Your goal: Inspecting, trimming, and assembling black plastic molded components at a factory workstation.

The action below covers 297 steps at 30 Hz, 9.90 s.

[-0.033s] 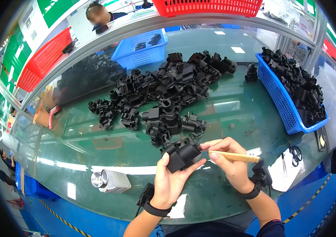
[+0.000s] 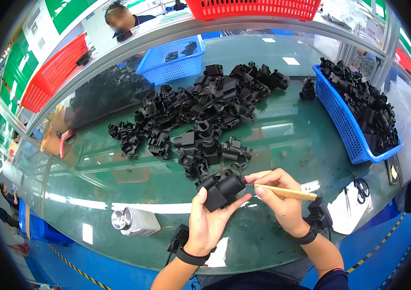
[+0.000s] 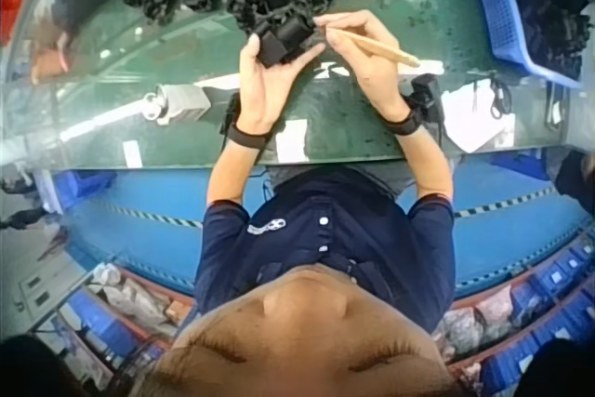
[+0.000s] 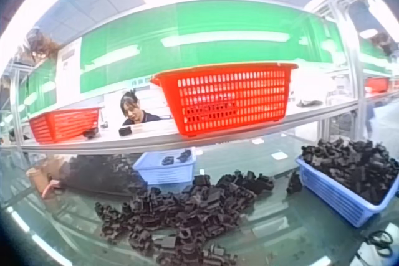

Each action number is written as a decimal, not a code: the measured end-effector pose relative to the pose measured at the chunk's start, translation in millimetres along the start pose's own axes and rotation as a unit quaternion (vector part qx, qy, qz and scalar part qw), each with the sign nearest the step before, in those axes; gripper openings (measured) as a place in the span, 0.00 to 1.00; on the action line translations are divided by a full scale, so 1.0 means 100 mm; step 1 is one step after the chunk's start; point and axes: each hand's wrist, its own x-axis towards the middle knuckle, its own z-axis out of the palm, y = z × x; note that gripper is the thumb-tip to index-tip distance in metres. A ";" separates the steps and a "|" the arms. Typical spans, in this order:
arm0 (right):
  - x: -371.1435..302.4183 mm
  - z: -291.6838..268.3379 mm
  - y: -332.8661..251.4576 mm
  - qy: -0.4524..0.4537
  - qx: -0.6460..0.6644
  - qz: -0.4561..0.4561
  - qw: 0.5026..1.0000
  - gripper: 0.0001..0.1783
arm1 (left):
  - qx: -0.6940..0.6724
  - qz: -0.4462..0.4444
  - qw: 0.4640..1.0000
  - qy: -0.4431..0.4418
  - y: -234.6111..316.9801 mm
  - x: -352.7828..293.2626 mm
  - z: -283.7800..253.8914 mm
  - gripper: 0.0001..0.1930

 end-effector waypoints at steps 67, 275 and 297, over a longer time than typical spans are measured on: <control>0.05 -0.11 -0.03 -0.060 -0.193 -0.117 0.972 0.06 | 0.189 0.075 0.978 -0.042 -0.01 -0.04 -0.07 0.30; 0.03 -0.11 -0.04 -0.111 -0.044 0.091 0.989 0.03 | 0.326 0.134 0.936 -0.016 0.03 0.00 -0.09 0.33; 0.06 -0.20 -0.07 -0.268 -0.026 0.095 0.958 0.04 | 0.133 -0.010 0.991 0.023 0.04 0.05 -0.21 0.27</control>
